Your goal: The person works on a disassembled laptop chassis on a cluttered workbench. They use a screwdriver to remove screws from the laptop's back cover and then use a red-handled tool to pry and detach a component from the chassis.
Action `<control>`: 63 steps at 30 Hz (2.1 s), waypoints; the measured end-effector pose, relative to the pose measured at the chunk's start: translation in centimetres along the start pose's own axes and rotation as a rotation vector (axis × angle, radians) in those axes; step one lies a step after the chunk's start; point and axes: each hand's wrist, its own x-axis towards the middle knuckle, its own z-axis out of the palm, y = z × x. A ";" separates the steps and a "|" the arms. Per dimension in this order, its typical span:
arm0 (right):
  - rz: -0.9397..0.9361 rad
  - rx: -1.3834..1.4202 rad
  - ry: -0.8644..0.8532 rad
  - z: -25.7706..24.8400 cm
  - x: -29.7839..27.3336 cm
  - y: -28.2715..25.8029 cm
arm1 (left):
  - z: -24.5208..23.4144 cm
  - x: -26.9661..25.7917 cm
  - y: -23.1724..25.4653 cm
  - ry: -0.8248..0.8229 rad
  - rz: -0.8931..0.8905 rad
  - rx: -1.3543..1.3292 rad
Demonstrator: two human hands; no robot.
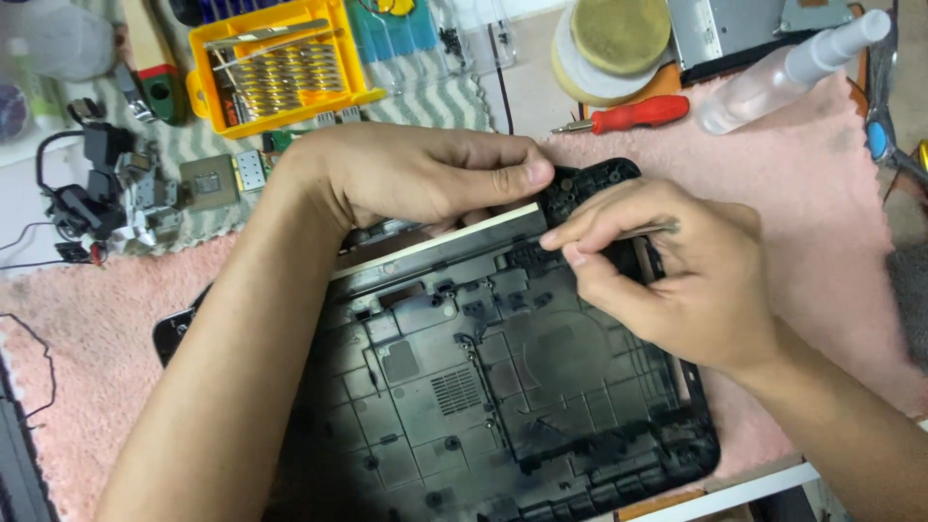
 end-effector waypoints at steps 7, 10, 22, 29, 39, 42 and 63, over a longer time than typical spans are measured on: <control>-0.002 0.010 0.029 -0.4 0.2 -1.4 | 0.0 0.0 0.1 -0.064 0.193 0.058; 0.062 0.143 0.108 -0.6 -0.8 -1.5 | 0.2 0.3 -0.1 -0.081 0.277 0.079; 0.117 -0.395 -0.121 -1.5 -0.9 -3.6 | 1.8 0.3 0.9 0.305 0.142 0.346; -0.162 -0.450 -0.280 -0.5 -0.4 -0.3 | 2.9 2.0 -0.7 0.499 0.161 0.373; -0.196 -0.741 -0.427 -2.2 -0.1 0.5 | 3.7 4.1 -3.4 0.768 0.430 0.404; -0.214 -0.728 -0.359 -3.6 0.1 0.1 | 5.4 2.7 -2.1 0.925 0.524 0.302; 0.088 -0.473 -0.108 2.3 -6.9 22.2 | 3.5 -23.5 -11.0 1.416 -0.057 0.011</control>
